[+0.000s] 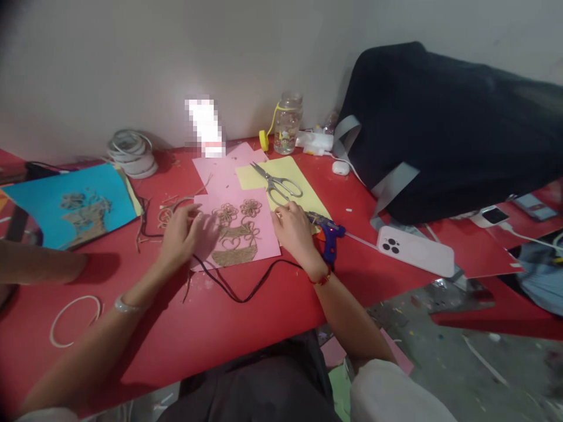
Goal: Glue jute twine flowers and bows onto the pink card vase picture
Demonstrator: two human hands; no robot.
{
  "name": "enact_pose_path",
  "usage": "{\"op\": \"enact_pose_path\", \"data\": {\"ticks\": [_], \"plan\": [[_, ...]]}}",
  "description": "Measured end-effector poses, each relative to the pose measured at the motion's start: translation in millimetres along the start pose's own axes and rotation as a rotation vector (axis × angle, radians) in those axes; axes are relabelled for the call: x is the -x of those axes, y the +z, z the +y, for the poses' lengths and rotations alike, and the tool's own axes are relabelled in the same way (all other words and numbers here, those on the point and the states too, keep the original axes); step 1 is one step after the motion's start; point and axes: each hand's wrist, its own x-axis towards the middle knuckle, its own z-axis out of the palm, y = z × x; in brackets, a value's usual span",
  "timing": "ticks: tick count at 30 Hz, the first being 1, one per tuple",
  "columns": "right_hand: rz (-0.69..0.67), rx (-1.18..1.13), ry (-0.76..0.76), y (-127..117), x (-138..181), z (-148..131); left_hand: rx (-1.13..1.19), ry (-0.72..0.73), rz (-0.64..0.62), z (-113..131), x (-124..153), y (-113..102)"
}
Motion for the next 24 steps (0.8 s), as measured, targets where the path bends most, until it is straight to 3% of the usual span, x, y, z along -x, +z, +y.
{"op": "enact_pose_path", "data": {"ticks": [3,6,10,15,20,24], "plan": [[-0.076,0.038,0.015,15.4,1.7,11.4,0.177,-0.158,0.042,-7.2,-7.6,-2.4],[-0.102,-0.086,0.058,24.3,2.6,10.7,0.416,-0.286,-0.008,-7.3,-10.1,-2.4],[-0.186,-0.41,0.164,27.4,-0.4,4.9,0.685,-0.415,0.014,-3.5,-9.2,-0.9],[-0.252,-0.841,0.278,24.6,-5.6,-1.3,0.827,-0.496,0.035,-1.0,-10.4,-2.5],[-0.088,-0.953,0.312,12.5,-15.5,-0.3,0.946,-0.516,0.061,3.7,-15.0,-8.3],[0.055,-1.03,0.378,7.4,-20.8,3.7,1.062,-0.579,-0.129,12.4,-10.8,-9.4]]}}
